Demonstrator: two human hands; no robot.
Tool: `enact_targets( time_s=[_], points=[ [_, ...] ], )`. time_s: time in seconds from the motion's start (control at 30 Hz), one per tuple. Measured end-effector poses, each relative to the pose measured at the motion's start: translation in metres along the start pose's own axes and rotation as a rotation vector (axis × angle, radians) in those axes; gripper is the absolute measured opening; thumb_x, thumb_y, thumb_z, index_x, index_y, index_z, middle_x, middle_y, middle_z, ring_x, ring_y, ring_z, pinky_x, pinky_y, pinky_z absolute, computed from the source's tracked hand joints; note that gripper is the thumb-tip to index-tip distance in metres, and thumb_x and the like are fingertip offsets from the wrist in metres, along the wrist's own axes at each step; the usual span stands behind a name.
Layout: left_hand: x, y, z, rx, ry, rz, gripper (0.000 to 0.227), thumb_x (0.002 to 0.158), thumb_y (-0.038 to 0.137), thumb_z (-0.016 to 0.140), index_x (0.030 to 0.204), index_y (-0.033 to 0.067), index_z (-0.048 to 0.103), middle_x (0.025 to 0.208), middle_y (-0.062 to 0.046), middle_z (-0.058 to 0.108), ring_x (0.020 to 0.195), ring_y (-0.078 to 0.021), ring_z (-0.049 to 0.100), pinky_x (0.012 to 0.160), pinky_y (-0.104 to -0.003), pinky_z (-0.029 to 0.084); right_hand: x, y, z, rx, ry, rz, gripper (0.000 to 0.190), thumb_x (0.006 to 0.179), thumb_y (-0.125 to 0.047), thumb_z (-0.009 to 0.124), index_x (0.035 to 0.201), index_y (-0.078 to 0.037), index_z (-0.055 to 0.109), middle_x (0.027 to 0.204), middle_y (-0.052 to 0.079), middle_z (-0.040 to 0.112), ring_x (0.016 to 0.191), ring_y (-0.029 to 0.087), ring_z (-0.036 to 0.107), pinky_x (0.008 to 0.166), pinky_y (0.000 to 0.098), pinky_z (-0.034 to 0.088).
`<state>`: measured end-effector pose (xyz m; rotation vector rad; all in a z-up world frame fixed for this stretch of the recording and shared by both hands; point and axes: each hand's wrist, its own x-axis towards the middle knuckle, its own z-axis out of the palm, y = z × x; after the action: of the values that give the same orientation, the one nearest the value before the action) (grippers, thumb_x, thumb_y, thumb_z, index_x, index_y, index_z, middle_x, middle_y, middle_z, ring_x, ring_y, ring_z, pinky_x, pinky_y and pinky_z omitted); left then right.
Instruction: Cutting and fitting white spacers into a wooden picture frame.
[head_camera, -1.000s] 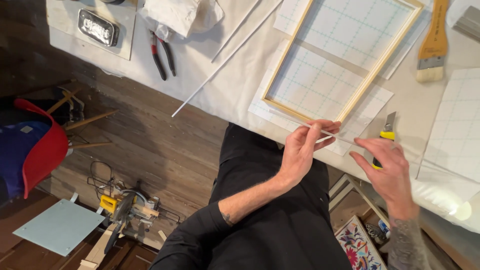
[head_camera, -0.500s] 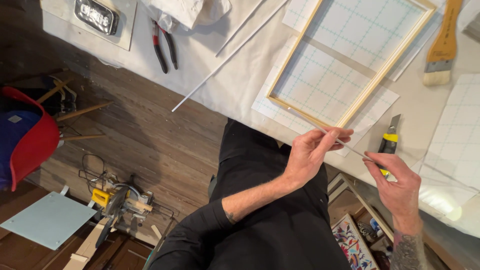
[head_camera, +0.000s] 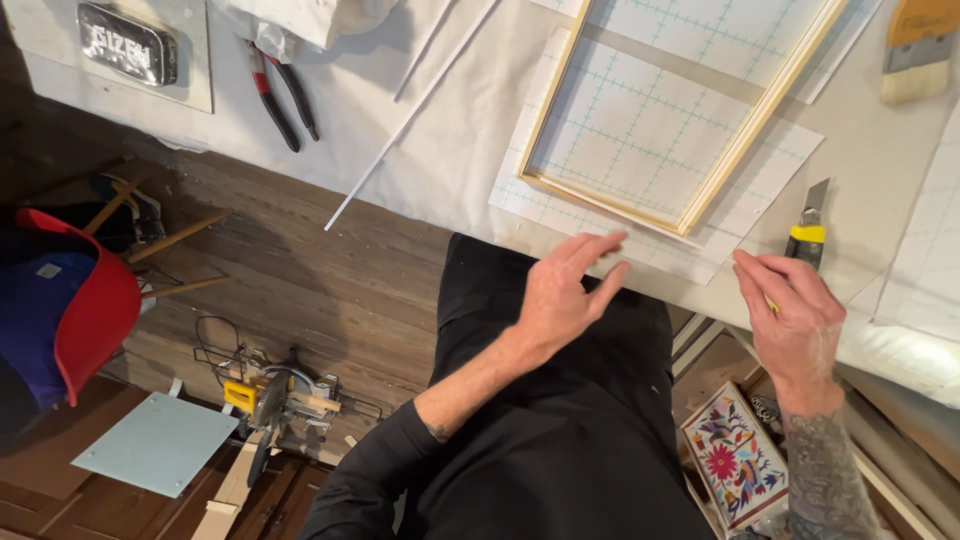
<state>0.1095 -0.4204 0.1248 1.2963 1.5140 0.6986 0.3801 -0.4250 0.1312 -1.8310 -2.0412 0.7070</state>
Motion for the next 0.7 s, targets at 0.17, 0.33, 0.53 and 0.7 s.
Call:
enact_targets(
  time_s=[0.17, 0.33, 0.53, 0.7],
  points=[
    [0.010, -0.004, -0.018, 0.339, 0.073, 0.317, 0.045, 0.091, 0.009, 0.076, 0.133, 0.0075, 0.063, 0.125, -0.008, 0.065, 0.116, -0.0302, 0.063, 0.095, -0.041, 0.055, 0.007, -0.004, 0.008, -0.016, -0.019, -0.024, 0.017, 0.104, -0.007, 0.080, 0.121, -0.010, 0.078, 0.107, 0.007, 0.070, 0.095, 0.022, 0.068, 0.083, 0.0333, 0.056],
    [0.016, -0.018, -0.018, 0.437, 0.071, 0.394, 0.044, 0.092, 0.004, 0.074, 0.135, 0.0063, 0.063, 0.134, -0.009, 0.059, 0.127, -0.0291, 0.057, 0.110, -0.044, 0.047, 0.011, -0.007, 0.011, 0.004, -0.042, -0.021, 0.018, 0.104, -0.007, 0.079, 0.123, -0.009, 0.077, 0.107, 0.007, 0.070, 0.096, 0.023, 0.068, 0.084, 0.0339, 0.055],
    [0.020, -0.022, -0.023, 0.509, 0.105, 0.416, 0.047, 0.092, 0.001, 0.074, 0.137, 0.0068, 0.063, 0.138, -0.009, 0.056, 0.134, -0.0287, 0.053, 0.122, -0.050, 0.041, 0.013, -0.007, 0.012, -0.016, -0.044, -0.029, 0.017, 0.105, -0.008, 0.079, 0.121, -0.010, 0.077, 0.107, 0.007, 0.069, 0.096, 0.024, 0.068, 0.085, 0.0342, 0.055],
    [0.021, -0.032, -0.021, 0.533, 0.108, 0.401, 0.050, 0.090, 0.003, 0.074, 0.138, 0.0069, 0.061, 0.140, -0.011, 0.056, 0.136, -0.0305, 0.052, 0.123, -0.051, 0.039, 0.015, -0.006, 0.015, -0.020, -0.042, -0.023, 0.016, 0.105, -0.008, 0.079, 0.121, -0.011, 0.077, 0.108, 0.007, 0.069, 0.097, 0.024, 0.068, 0.085, 0.0348, 0.055]
  ],
)
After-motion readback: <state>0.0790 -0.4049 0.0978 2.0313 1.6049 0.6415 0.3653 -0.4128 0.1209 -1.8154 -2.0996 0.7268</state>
